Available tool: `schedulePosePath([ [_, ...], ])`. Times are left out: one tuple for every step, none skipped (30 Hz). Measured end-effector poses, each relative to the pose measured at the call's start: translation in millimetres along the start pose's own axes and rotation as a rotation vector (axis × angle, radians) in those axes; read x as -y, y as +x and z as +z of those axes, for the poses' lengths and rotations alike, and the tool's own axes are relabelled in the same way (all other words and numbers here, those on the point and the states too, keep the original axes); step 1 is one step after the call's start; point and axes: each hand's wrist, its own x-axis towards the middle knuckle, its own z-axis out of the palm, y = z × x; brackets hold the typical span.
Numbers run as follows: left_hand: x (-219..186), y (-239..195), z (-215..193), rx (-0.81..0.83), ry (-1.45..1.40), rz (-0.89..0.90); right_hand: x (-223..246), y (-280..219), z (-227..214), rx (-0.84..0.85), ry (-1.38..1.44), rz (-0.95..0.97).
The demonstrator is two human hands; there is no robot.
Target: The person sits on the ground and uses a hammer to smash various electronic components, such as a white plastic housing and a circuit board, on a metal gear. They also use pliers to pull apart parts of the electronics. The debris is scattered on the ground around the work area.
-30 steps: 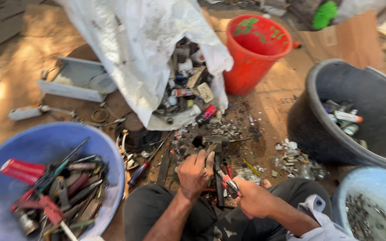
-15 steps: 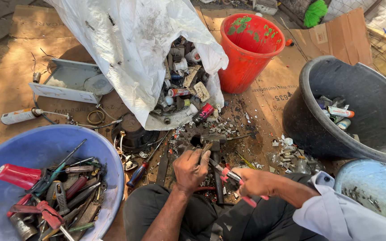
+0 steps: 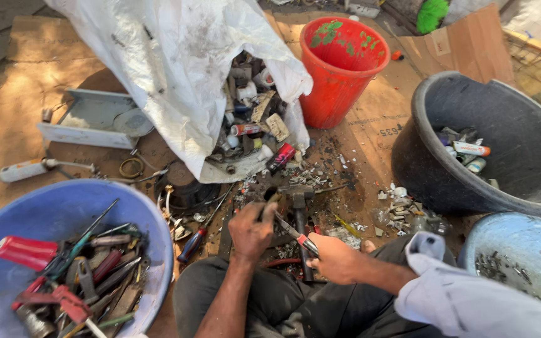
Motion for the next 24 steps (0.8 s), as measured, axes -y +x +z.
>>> schedulePosePath([
  [6, -1, 0, -0.021, 0.041, 0.001, -6, 7, 14, -0.058, 0.016, -0.030],
  [12, -2, -1, -0.031, 0.016, -0.080, -12, 14, 27, -0.115, 0.033, -0.059],
  [18, -3, -1, -0.040, -0.008, -0.160, -17, 22, 40, -0.149, 0.031, -0.082],
  [24, -4, -2, -0.049, -0.034, -0.239, -23, 30, 50, -0.183, 0.030, -0.104],
  [31, -3, -2, -0.056, -0.044, -0.296, -27, 37, 59, -0.219, 0.027, -0.130],
  [37, -2, -3, -0.064, -0.054, -0.353, -31, 44, 65, -0.280, 0.017, -0.203],
  [43, 0, -1, -0.070, -0.071, -0.410, -36, 47, 69, -0.344, 0.005, -0.272],
  [49, 3, 0, -0.054, -0.071, -0.494, -39, 50, 71, -0.407, -0.006, -0.341],
  [55, 4, 1, -0.032, -0.071, -0.583, -41, 51, 73, -0.391, -0.034, -0.296],
  [60, 5, 3, -0.010, -0.071, -0.671, -43, 53, 75, -0.374, -0.062, -0.251],
  [63, 5, 5, -0.012, -0.096, -0.669, -43, 53, 76, -0.355, -0.089, -0.205],
  [65, 6, 7, -0.014, -0.121, -0.666, -43, 52, 76, -0.366, -0.089, -0.208],
  [66, 4, 9, -0.011, -0.145, -0.665, -42, 51, 77, -0.377, -0.086, -0.208],
  [64, 2, 10, -0.029, -0.062, -0.612, -40, 48, 77, -0.387, -0.083, -0.207],
  [61, 1, 12, -0.051, 0.019, -0.555, -38, 48, 74, -0.396, -0.068, -0.226],
  [57, 1, 13, -0.073, 0.099, -0.497, -36, 46, 71, -0.404, -0.053, -0.245],
  [53, 2, 15, -0.080, 0.088, -0.405, -34, 44, 68, -0.415, -0.039, -0.260],
  [49, 1, 15, -0.087, 0.077, -0.312, -33, 41, 65, -0.335, 0.056, -0.191],
  [45, 2, 15, -0.097, 0.065, -0.217, -31, 39, 63, -0.256, 0.150, -0.125],
  [41, 3, 15, -0.083, 0.046, -0.161, -29, 37, 62, -0.177, 0.243, -0.059],
  [38, 3, 15, -0.070, 0.026, -0.106, -27, 34, 61, -0.146, 0.380, -0.049],
  [35, 4, 16, -0.057, 0.006, -0.051, -25, 32, 62, -0.115, 0.517, -0.040],
  [34, 3, 16, -0.061, -0.029, -0.046, -23, 29, 67, -0.076, 0.656, -0.028],
  [32, 2, 15, -0.066, -0.064, -0.041, -22, 25, 71, -0.056, 0.699, 0.014],
])
